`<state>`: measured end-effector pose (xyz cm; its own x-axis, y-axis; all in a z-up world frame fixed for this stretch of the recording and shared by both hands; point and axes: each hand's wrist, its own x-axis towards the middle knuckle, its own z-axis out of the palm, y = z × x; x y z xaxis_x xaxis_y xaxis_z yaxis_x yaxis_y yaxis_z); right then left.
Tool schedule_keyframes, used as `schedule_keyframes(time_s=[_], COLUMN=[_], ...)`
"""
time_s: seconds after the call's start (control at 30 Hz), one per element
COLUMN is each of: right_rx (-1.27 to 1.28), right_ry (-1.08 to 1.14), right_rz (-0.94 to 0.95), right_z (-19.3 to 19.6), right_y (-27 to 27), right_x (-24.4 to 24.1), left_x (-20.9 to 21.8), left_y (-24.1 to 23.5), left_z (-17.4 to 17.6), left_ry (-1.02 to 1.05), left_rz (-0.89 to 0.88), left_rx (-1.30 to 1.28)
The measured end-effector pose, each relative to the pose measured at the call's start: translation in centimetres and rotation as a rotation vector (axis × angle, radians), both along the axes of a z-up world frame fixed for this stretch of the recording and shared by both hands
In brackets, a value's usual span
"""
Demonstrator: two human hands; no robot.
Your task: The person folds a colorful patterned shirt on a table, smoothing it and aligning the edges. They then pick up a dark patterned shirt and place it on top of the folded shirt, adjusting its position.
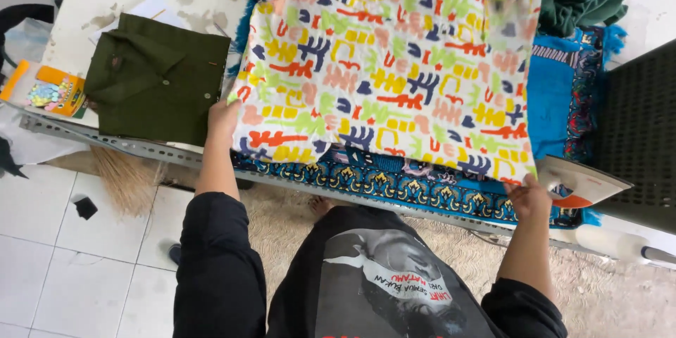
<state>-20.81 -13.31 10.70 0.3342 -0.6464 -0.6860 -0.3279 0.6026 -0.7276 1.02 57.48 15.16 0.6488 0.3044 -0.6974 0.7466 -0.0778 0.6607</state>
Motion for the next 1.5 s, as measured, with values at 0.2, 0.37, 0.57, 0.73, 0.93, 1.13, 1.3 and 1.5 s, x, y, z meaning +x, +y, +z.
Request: schedule_keyframes(time_s=[0.2,0.37,0.57,0.73,0.93,1.13,1.3,1.5], right_rx=[0.108,-0.031,-0.203,-0.396,-0.497,-1.052,-1.251,-0.988], right_ry=[0.016,0.040,0.028,0.204,0.284,0.788,0.789,0.842], right_rz=[0.066,-0.012,-0.020,0.042,-0.081,0.168,0.479,0.978], right_z=[-4.8,-9.8,-10.0,-9.4,-11.9,-13.2,-2.8,-3.0], right_y=[0.7,-0.5,0.1,2.5,2.1,2.3,10.7,12.9], right_x=[-6.3,-8.9,-9.7,-10.4,-10.9,-12.0,-8.4,-7.7], left_x=[-4.5,-7.6,-11.1,-12.4,-13.8,-16.0,-18.8,-20.6], left_y=[2.8,2.9,3.6,2.3,1.9,2.2,2.5,3.3], left_z=[-10.3,-9.6,-11.3,-10.4,-11.6,-11.2,-9.3,-8.2], left_ry=[-0.156,-0.226,-0.199,-0.157,-0.053,-0.042,-0.059,0.024], left_rz=[-0.088,-0.010,0.038,0.019,-0.058,-0.084,0.002,0.038], left_rx=[0.387,0.433,0.550,0.693,0.801,0.541,0.254,0.019])
